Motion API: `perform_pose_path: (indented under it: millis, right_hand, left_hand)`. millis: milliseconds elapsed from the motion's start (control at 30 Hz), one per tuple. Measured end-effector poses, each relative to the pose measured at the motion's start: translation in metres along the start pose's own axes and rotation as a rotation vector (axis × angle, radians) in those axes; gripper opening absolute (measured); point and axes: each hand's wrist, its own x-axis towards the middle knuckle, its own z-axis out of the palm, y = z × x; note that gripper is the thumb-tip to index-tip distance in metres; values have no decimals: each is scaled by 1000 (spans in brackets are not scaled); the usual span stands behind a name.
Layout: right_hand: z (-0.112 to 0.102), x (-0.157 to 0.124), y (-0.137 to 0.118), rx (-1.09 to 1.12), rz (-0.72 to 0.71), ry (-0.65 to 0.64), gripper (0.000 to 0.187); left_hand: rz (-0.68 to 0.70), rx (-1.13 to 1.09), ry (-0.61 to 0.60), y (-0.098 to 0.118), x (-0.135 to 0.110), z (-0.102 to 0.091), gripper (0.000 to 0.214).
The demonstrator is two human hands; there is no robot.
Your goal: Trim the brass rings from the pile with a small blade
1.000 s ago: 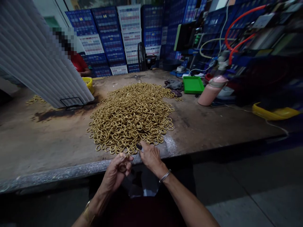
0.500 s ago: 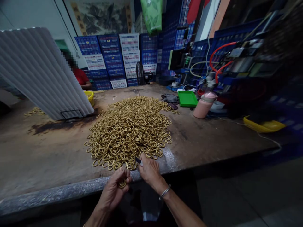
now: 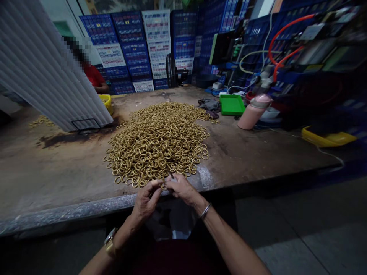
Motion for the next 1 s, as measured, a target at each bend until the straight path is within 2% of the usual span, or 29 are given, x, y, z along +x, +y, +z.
perform_pose_path:
  millis: [100,200,467,567,667,800,900,1000]
  right_hand:
    - [0,-4,-1,81,18,-48,18]
    - [2,-5,1,46,-9,-8,20]
    - [7,-8,3,-205,-124,120,31]
    - [8,-8,2,-286,-141,177,27]
    - [8,-6,4,-296,-158,169,24]
    - [6,-4,10,-291,-188,193,23]
    - [4,-4,15,-474,-263,301,20]
    - [4,-8,18,-710,-370,242,15]
  left_hand:
    - [52,30,-37,3,0,1,19]
    - [7,35,-42,8,1,2,10]
    - [-255,-127,25,14,0,7,13]
    - [-432,-261,-49,15,-3,7,22]
    - [-584,-438,-153,18,-6,7,31]
    - [-660,-628,-126,23,-8,7,31]
    - [-672,-644,-84,24,-8,7,30]
    - [-654,-583,-63,22,-8,7,31]
